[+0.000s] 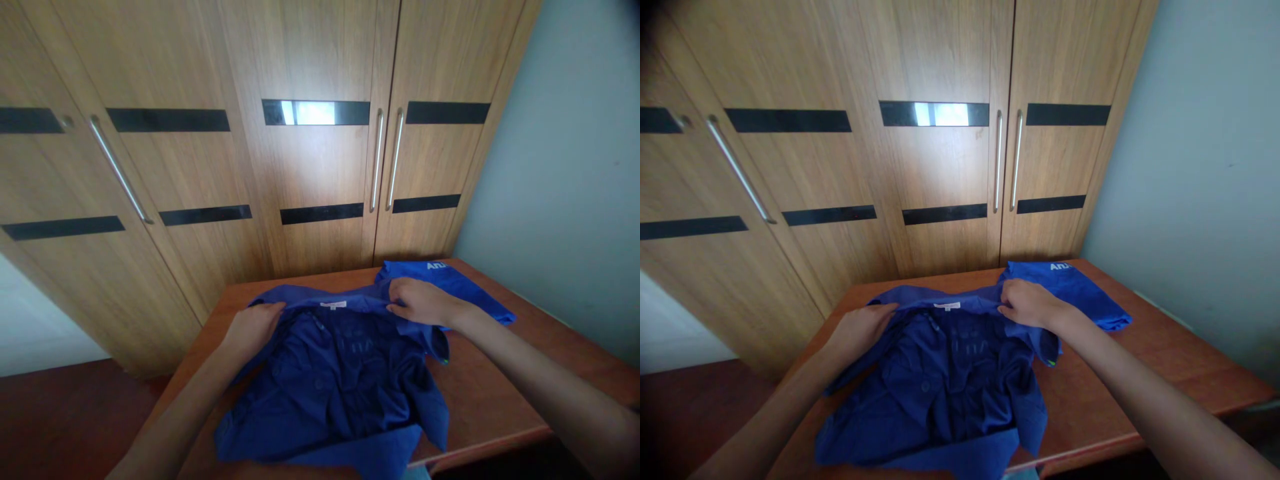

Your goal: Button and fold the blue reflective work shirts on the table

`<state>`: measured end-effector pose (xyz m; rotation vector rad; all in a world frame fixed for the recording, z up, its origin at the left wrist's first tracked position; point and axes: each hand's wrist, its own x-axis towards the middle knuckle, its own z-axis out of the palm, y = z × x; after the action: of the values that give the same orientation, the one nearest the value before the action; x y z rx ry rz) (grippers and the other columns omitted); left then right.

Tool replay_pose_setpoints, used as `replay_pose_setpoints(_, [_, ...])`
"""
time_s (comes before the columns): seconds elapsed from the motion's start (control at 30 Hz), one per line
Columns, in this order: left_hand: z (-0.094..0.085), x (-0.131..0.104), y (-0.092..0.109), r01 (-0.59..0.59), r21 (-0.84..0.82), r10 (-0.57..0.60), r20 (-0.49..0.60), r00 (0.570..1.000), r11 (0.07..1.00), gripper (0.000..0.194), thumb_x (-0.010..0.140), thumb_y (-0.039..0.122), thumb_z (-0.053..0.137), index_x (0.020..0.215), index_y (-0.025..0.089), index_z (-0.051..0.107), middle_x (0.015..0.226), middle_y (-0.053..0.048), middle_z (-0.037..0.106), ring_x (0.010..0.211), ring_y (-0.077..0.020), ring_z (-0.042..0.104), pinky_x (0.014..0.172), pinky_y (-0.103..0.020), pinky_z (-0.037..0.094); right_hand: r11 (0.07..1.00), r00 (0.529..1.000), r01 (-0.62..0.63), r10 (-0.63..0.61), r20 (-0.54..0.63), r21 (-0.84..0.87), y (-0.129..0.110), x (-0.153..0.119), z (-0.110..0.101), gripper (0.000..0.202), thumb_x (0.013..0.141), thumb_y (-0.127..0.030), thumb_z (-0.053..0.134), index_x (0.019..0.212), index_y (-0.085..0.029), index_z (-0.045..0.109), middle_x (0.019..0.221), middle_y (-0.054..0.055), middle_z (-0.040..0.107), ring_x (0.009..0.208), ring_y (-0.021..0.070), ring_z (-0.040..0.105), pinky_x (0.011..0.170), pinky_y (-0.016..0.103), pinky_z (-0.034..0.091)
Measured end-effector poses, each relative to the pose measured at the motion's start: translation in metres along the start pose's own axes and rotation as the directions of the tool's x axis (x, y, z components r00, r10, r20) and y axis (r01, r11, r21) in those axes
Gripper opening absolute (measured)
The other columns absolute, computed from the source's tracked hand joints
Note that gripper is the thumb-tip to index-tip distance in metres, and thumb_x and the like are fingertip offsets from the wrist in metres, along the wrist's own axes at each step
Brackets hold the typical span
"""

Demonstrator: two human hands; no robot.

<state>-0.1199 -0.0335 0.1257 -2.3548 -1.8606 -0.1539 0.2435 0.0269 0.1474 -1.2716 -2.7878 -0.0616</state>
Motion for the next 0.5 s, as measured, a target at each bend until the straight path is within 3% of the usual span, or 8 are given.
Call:
replay_pose_setpoints(0.17, [0.022, -0.017, -0.005, -0.168, -0.03, 0.171, 0.115, 0.979, 0.985, 0.02, 0.088, 0.029, 0.051, 0.096, 0.022, 0.068, 0.099, -0.008, 0.07, 0.097, -0.0229, 0.065, 0.084, -0.033, 0.048, 0.996, 0.986, -0.055, 0.065, 0.156, -0.065, -0.003, -0.01, 0.024, 0.02, 0.077, -0.024, 0.06, 0.094, -0.02, 0.07, 0.094, 0.01, 0.071, 0.09, 0.0269, 0.068, 0.073, 0.032, 0.048])
replay_pose_setpoints(0.33, [0.018, -0.026, -0.008, -0.117, 0.097, 0.107, 0.106, 0.989, 0.988, 0.023, 0.087, 0.022, 0.045, 0.091, 0.02, 0.068, 0.1, -0.01, 0.067, 0.088, -0.0242, 0.066, 0.074, -0.034, 0.05, 0.982, 0.975, -0.161, 0.174, 0.135, -0.1, -0.006, -0.016, 0.02, 0.033, 0.078, -0.015, 0.047, 0.103, -0.017, 0.069, 0.095, 0.015, 0.072, 0.093, 0.0322, 0.068, 0.075, 0.04, 0.05])
replay_pose_setpoints(0.4, [0.01, -0.024, -0.01, -0.029, 0.147, 0.016, 0.092, 0.996, 0.989, 0.026, 0.087, 0.023, 0.042, 0.091, 0.019, 0.068, 0.096, -0.012, 0.069, 0.082, -0.0263, 0.067, 0.069, -0.036, 0.051, 0.977, 0.973, -0.211, 0.21, 0.098, 0.0, -0.002, -0.014, 0.014, 0.035, 0.078, -0.017, 0.047, 0.104, -0.019, 0.07, 0.101, 0.013, 0.072, 0.098, 0.0319, 0.067, 0.081, 0.043, 0.05])
replay_pose_setpoints(0.5, [-0.008, -0.016, -0.02, 0.12, 0.069, -0.123, 0.038, 0.992, 0.99, 0.032, 0.087, 0.028, 0.043, 0.106, 0.019, 0.067, 0.091, -0.011, 0.071, 0.08, -0.026, 0.068, 0.072, -0.037, 0.051, 0.906, 0.979, -0.171, 0.199, -0.033, 0.388, 0.004, -0.01, 0.001, 0.034, 0.078, -0.018, 0.048, 0.102, -0.023, 0.072, 0.107, 0.006, 0.072, 0.105, 0.0266, 0.065, 0.091, 0.04, 0.048])
